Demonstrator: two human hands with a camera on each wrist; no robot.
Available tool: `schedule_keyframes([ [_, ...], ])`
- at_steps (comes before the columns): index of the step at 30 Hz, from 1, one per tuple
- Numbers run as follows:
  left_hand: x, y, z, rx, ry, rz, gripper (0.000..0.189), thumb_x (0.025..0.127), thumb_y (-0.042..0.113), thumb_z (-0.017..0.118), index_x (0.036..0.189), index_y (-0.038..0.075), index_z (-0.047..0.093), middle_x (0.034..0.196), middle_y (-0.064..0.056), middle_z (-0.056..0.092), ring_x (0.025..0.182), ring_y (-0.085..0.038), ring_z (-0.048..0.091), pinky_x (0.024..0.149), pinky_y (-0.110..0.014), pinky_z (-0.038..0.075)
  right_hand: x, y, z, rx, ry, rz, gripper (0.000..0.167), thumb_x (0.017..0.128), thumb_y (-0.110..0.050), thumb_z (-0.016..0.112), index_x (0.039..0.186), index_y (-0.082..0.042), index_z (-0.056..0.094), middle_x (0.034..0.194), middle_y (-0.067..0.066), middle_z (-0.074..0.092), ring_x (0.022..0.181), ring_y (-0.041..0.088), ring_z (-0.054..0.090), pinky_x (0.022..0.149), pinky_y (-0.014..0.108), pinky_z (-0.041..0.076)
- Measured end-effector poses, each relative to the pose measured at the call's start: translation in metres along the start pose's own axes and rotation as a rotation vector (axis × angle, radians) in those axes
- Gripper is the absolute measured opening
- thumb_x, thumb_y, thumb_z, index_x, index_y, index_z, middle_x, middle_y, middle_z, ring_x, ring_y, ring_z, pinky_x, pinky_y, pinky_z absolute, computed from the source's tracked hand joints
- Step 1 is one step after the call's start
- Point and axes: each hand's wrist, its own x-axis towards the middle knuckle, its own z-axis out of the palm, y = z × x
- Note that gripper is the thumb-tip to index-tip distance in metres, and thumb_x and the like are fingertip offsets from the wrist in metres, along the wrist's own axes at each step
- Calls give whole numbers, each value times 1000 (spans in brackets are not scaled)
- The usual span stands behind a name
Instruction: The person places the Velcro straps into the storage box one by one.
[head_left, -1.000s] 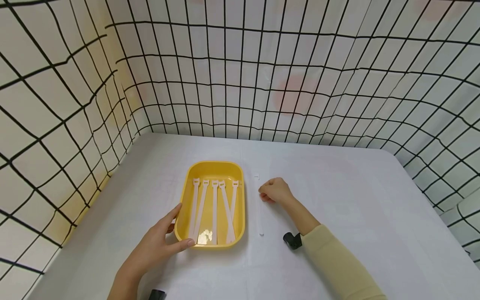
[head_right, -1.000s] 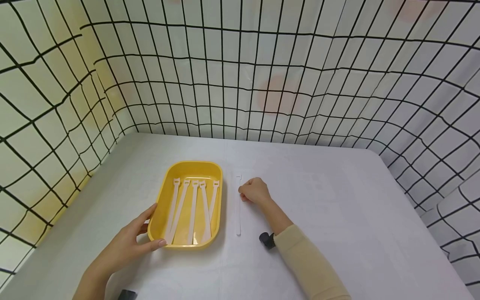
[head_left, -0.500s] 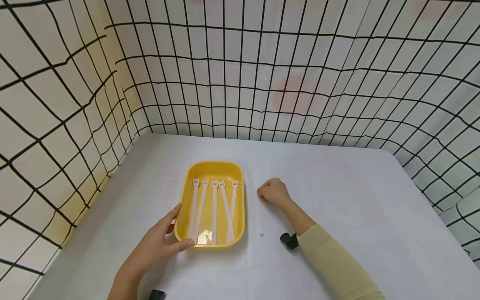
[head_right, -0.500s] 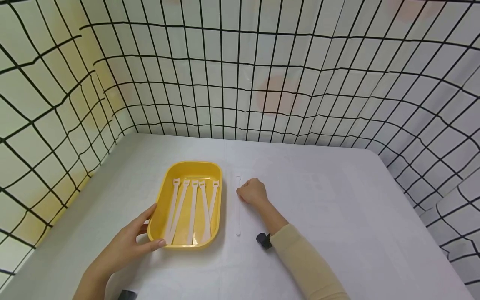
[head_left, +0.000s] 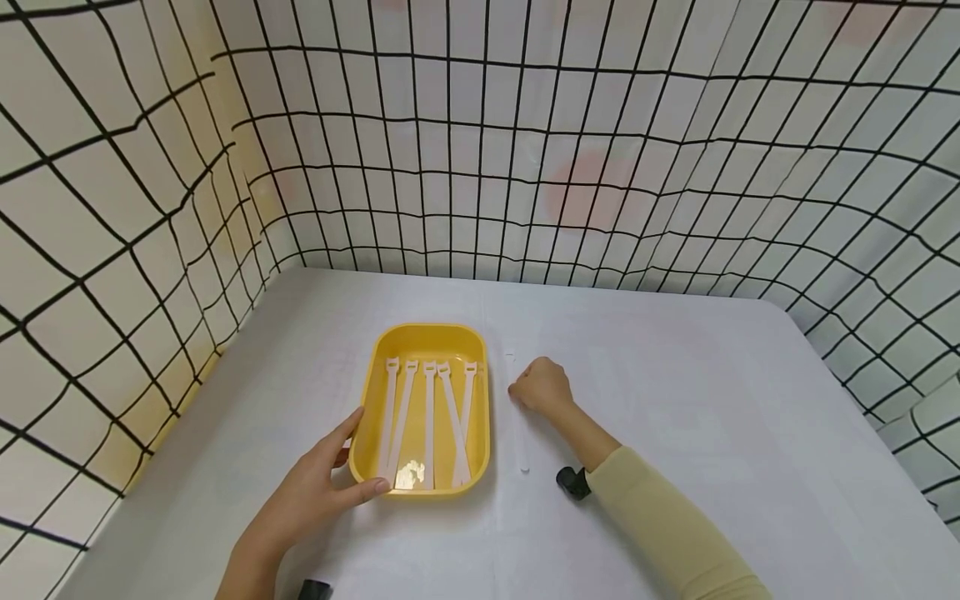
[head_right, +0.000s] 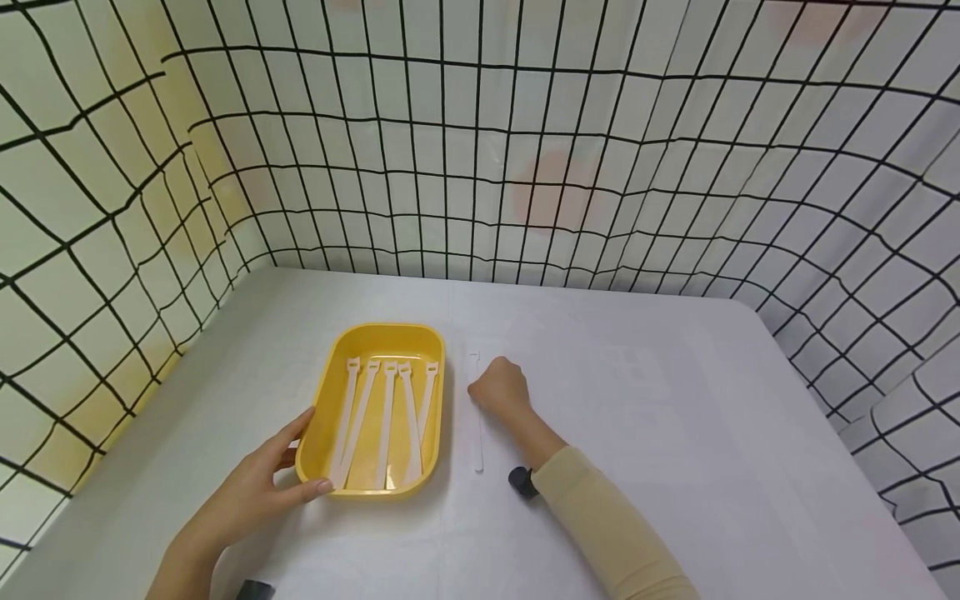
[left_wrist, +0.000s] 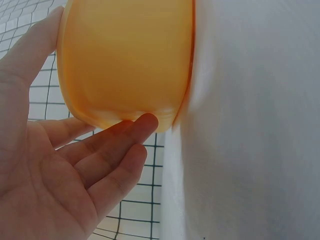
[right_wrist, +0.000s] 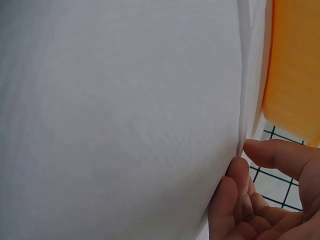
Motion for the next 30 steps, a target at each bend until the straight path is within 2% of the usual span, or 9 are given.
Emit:
schedule_keyframes([
  [4,0,1,0,-7,-3,-14,103,76,51,80,156,17,25,151,-10,38,116,-32,55,97,-59,41,-1,-3,1,-25,10,29,19,77,-9,71,61,-3,66,57,4,57,55,17,50,46,23,36],
  [7,0,2,-1,-7,-6,-18,103,76,51,80,156,17,25,151,-10,38,116,-32,55,97,-60,41,0,-4,2,-38,21,55,15,77,-11,72,72,2,67,64,8,58,59,20,53,48,24,38],
  [11,-1,4,-2,-3,-11,-12,102,77,51,79,156,16,24,152,-12,38,116,-32,55,96,-60,41,1,-5,3,-46,28,74,22,77,-13,73,84,5,63,68,8,56,59,20,54,47,24,39],
  [18,-1,3,-2,-2,-6,1,101,78,50,79,156,17,24,151,-12,38,115,-31,55,95,-59,42,1,-3,2,-25,8,75,17,78,-12,71,68,-2,62,50,2,50,45,13,47,42,21,35],
  [24,-3,2,0,-8,-7,-11,102,77,50,80,156,19,24,151,-8,38,115,-31,54,94,-57,44,-1,1,0,26,-12,50,21,79,-11,71,61,-4,64,51,1,52,51,14,48,46,22,37],
  [30,-3,3,-1,-8,-3,-4,102,76,51,80,156,19,24,151,-8,38,115,-29,55,94,-57,43,-1,3,-1,90,-19,37,22,80,-10,68,59,-5,63,49,0,50,48,12,46,46,22,36],
])
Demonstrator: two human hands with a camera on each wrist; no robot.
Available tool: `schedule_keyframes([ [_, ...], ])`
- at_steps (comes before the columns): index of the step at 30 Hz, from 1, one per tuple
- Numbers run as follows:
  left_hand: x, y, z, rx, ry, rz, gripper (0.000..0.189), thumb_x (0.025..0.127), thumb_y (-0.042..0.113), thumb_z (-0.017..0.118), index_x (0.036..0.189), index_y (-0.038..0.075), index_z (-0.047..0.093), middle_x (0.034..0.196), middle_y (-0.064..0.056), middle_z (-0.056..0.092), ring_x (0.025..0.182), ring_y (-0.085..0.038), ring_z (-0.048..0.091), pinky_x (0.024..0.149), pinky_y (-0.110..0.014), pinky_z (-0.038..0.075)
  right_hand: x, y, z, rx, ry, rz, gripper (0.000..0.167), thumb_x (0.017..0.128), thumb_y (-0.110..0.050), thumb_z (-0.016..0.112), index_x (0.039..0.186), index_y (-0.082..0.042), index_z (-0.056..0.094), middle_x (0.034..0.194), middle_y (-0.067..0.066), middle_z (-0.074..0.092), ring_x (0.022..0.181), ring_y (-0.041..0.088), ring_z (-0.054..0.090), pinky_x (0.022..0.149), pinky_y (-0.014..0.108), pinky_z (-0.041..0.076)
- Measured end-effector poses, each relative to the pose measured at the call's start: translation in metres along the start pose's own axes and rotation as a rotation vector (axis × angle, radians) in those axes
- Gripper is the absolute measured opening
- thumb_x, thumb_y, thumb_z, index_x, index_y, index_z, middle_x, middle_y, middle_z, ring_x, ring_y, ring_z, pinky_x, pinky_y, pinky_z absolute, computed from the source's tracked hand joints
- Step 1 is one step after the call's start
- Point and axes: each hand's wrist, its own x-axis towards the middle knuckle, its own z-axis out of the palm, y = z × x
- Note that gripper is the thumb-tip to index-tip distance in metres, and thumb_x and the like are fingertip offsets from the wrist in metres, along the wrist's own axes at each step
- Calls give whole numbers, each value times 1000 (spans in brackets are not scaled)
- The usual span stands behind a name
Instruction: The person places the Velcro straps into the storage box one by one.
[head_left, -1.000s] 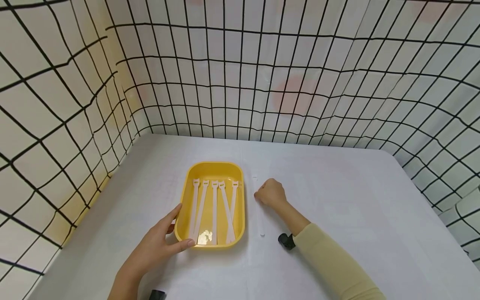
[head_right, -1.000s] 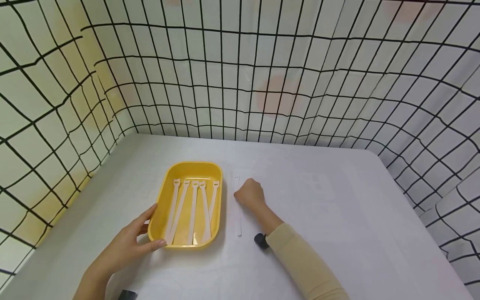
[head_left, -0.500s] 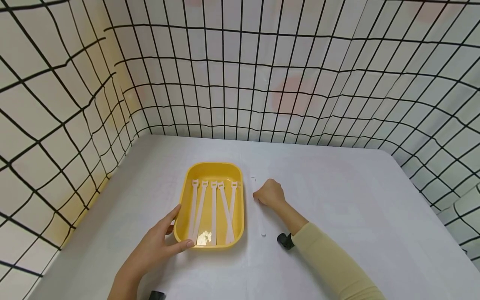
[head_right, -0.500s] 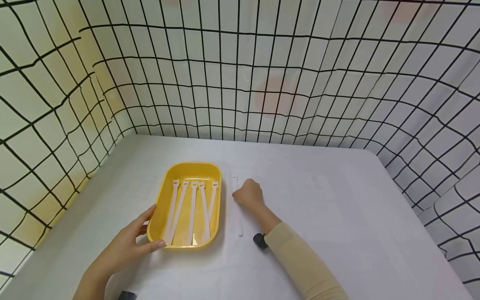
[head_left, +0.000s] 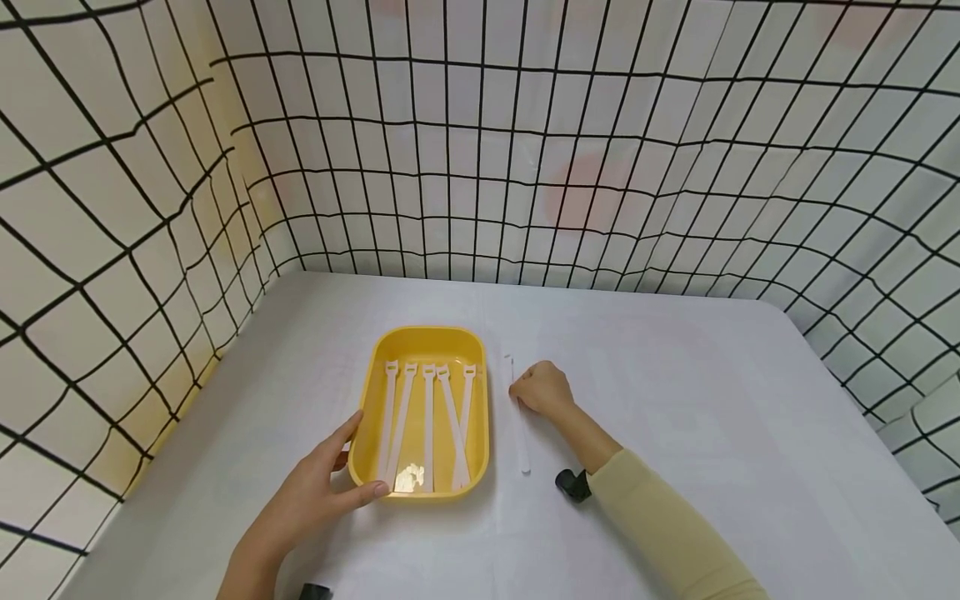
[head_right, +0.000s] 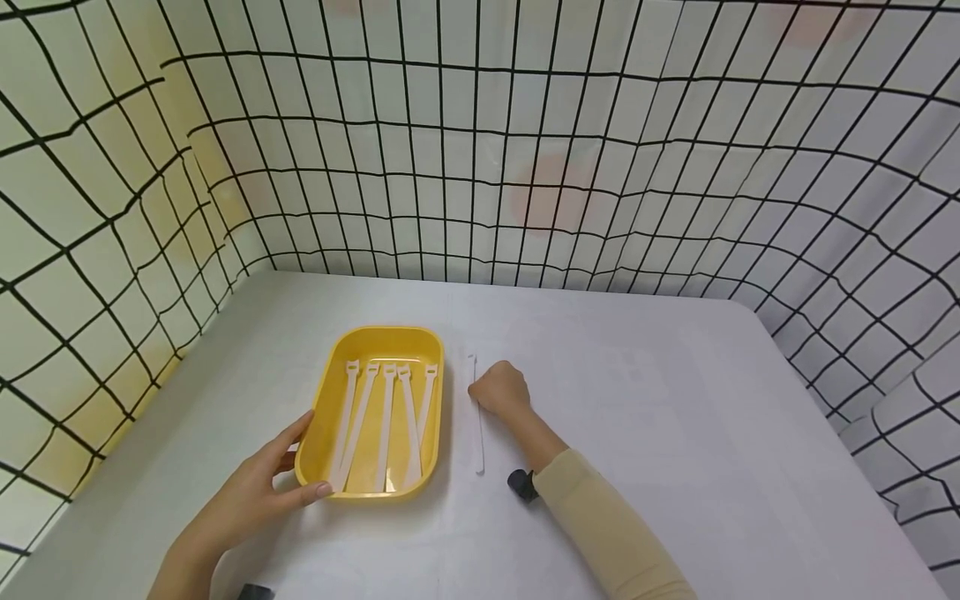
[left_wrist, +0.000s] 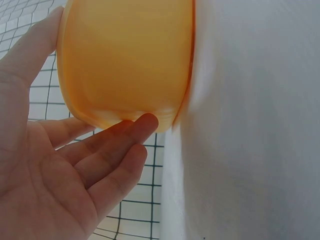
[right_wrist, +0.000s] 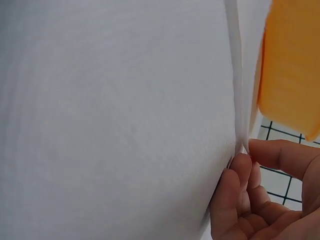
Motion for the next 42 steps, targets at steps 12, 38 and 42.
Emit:
schedule_keyframes([
  [12,0,0,-2,-1,-6,17,101,78,48,79,156,17,24,152,-11,38,115,-29,55,94,-57,44,-2,0,-3,89,-18,-8,16,81,-11,68,67,-2,67,54,3,59,50,11,50,49,20,41],
  [38,1,-4,1,10,7,15,101,77,51,79,156,20,25,151,-8,38,114,-30,55,93,-57,44,5,3,-22,430,-85,25,19,86,-11,71,97,4,70,78,7,67,65,11,61,62,22,54],
  [42,0,-4,1,12,5,15,101,77,52,78,156,20,24,152,-7,38,114,-30,55,93,-57,44,0,-2,-32,472,-92,7,21,88,-12,70,101,4,69,87,10,69,68,12,63,66,23,55],
])
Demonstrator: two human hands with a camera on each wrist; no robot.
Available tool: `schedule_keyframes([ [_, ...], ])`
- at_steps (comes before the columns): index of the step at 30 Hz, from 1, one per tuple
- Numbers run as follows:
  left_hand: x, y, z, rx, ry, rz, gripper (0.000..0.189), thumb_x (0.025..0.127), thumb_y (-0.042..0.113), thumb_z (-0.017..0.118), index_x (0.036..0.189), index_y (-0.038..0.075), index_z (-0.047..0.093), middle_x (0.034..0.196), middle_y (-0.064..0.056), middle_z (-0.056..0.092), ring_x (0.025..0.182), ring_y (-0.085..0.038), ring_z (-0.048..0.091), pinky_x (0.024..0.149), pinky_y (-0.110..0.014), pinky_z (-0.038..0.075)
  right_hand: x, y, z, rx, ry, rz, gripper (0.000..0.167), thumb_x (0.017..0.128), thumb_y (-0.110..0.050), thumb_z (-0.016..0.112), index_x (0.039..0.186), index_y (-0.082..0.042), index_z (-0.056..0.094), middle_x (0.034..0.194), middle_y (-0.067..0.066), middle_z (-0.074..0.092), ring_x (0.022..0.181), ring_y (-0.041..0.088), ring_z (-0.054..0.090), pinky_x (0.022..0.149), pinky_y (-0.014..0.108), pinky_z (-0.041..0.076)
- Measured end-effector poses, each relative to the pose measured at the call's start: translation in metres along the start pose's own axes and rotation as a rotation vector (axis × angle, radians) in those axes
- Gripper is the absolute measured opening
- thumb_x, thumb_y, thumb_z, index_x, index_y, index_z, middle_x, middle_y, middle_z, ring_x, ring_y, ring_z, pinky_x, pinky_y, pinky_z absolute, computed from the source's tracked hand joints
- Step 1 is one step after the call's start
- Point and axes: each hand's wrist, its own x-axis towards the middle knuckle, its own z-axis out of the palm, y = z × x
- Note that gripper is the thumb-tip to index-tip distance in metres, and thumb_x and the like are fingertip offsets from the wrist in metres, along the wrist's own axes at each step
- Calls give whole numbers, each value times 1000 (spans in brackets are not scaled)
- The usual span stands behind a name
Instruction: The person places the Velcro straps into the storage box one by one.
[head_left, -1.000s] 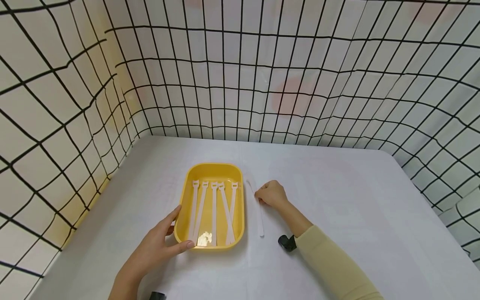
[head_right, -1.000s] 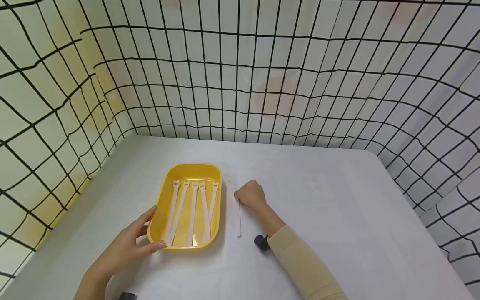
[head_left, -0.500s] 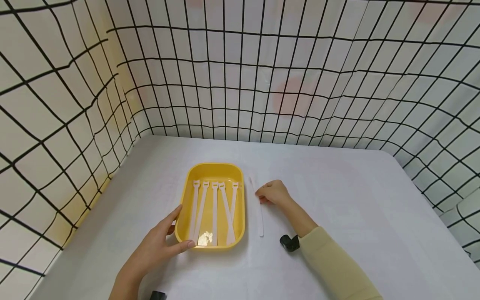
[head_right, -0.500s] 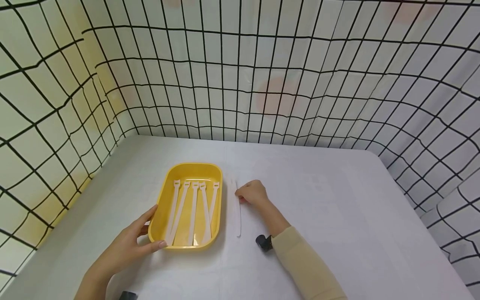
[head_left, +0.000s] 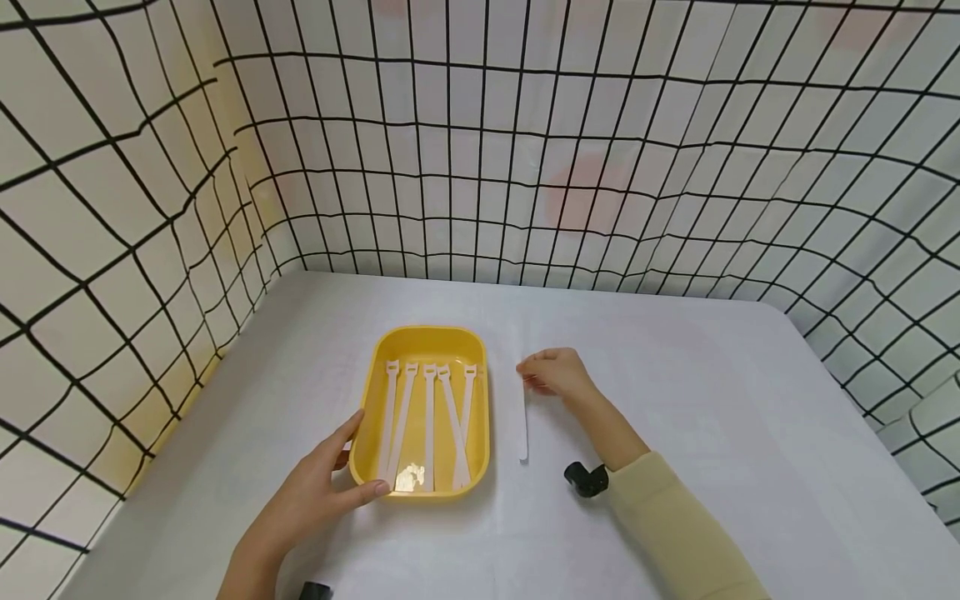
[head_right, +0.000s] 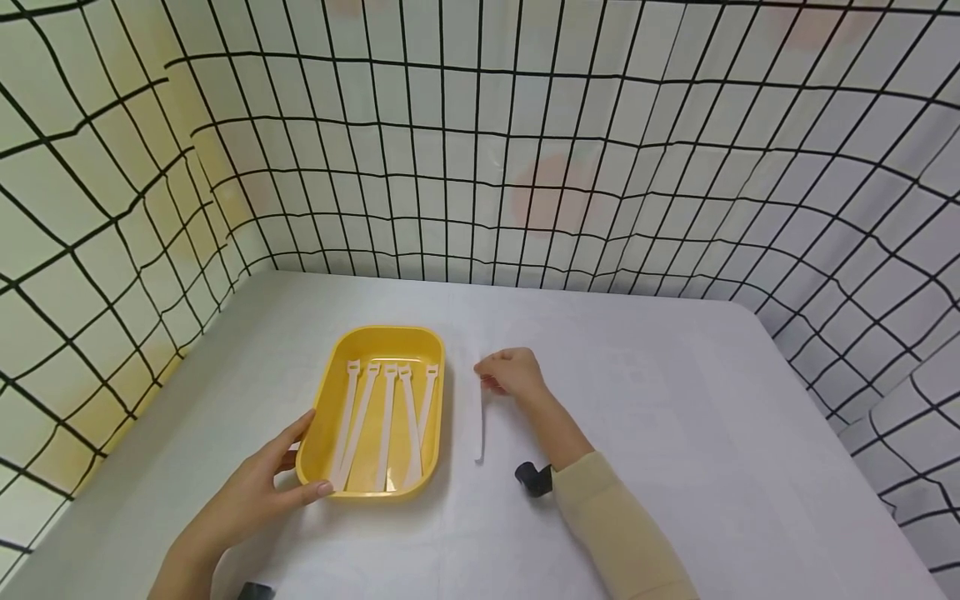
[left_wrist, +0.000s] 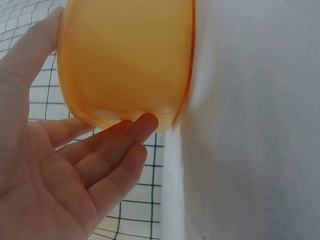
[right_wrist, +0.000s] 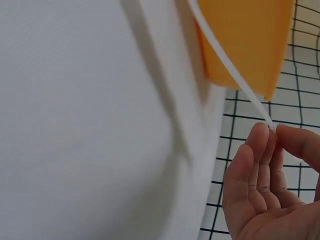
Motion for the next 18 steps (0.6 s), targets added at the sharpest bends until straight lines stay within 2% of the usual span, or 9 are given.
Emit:
schedule_keyframes([
  [4,0,0,0,1,-2,-2,101,77,53,78,156,21,24,152,-7,37,115,-30,54,93,-57,44,-8,-9,-5,76,-16,-28,22,89,-10,69,103,6,68,94,16,69,69,12,64,66,23,55],
  [9,0,1,0,-3,-3,-9,101,77,52,79,156,21,24,152,-7,37,115,-30,54,94,-57,43,-14,-21,-9,169,-36,-59,20,89,-8,70,101,7,66,85,12,69,67,12,65,66,23,55],
  [13,0,1,0,-5,-2,-12,101,77,51,79,156,20,25,152,-7,37,115,-30,55,94,-57,43,-20,-28,-9,173,-63,-97,20,89,-9,70,101,7,67,80,7,68,68,13,65,68,25,56],
  [18,1,1,0,-7,2,-9,101,77,50,79,156,19,25,152,-8,38,115,-30,55,94,-58,43,-30,-38,-5,168,-101,-153,20,90,-8,68,101,9,67,81,11,68,69,15,64,70,27,56],
])
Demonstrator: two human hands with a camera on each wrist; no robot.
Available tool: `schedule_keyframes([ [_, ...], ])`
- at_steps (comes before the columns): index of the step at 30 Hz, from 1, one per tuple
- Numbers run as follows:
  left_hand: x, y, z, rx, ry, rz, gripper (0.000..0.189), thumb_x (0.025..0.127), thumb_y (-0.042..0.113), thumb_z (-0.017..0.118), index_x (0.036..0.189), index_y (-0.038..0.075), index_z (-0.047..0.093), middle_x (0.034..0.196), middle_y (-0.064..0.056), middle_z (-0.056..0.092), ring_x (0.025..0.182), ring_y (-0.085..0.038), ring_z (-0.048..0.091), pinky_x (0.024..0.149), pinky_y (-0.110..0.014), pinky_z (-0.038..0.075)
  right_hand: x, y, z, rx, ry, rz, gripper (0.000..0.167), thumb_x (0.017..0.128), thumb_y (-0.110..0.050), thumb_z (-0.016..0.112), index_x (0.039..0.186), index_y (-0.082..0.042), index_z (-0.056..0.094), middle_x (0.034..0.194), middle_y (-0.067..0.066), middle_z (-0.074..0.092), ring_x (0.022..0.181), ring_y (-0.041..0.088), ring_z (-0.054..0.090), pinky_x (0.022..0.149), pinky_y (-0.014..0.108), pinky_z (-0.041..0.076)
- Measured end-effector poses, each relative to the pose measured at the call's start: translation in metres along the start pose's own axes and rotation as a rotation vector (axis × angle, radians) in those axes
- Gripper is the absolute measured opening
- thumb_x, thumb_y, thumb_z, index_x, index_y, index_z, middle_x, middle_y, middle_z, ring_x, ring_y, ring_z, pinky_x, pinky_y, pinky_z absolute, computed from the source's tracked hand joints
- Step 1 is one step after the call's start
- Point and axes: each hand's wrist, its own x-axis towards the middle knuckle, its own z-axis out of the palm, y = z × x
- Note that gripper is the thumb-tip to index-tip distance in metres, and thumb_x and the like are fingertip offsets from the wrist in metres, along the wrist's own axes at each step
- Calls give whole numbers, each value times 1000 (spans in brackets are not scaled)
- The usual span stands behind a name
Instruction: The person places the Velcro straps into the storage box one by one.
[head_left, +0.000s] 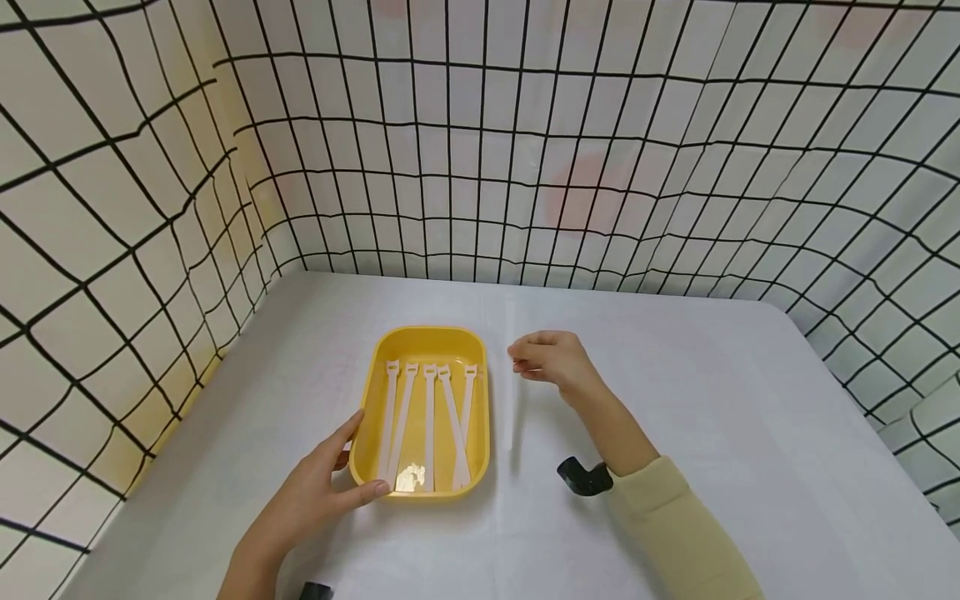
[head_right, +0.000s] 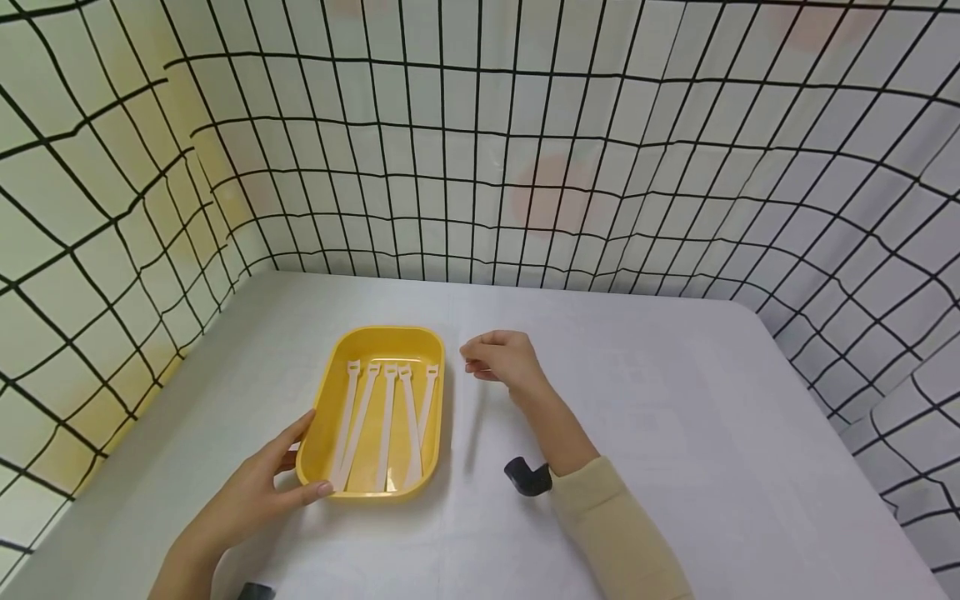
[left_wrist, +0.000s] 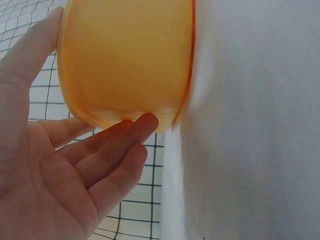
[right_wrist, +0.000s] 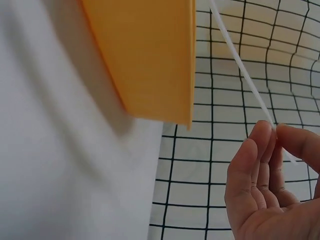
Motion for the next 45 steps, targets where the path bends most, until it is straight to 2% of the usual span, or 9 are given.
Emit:
schedule_keyframes([
  [3,0,0,0,-2,1,0,101,77,50,80,156,19,25,151,-8,38,115,-31,55,94,-58,43,-3,-5,5,3,-15,-11,19,90,-8,68,100,9,67,84,15,68,70,15,64,71,27,56],
  [12,1,0,0,0,0,-6,102,76,51,80,156,19,25,152,-8,38,116,-31,55,95,-59,42,-4,-10,20,21,-46,-16,19,90,-7,68,101,9,67,84,13,67,71,17,65,72,28,57],
  [20,1,1,0,1,-7,-47,103,75,53,79,156,21,25,152,-8,37,118,-31,54,97,-59,41,0,-9,40,63,-84,-4,18,89,-5,69,100,9,67,82,11,67,69,17,64,70,29,57],
  [25,1,-1,0,-9,-5,-37,102,76,52,80,156,20,25,152,-8,37,118,-32,53,96,-59,41,1,-8,54,109,-111,7,17,88,-3,69,99,10,67,78,10,68,68,16,65,67,26,56],
  [37,2,-2,1,-29,-14,-15,101,77,50,80,156,19,24,152,-9,37,119,-33,53,97,-59,40,9,-1,85,226,-108,83,14,86,2,70,97,10,67,74,8,68,63,13,66,61,23,55],
  [45,2,-3,0,-30,-16,-10,102,77,51,79,156,19,24,153,-8,36,118,-32,54,98,-59,40,13,6,103,232,-138,102,16,87,0,70,100,9,67,74,7,67,62,12,66,60,21,55],
])
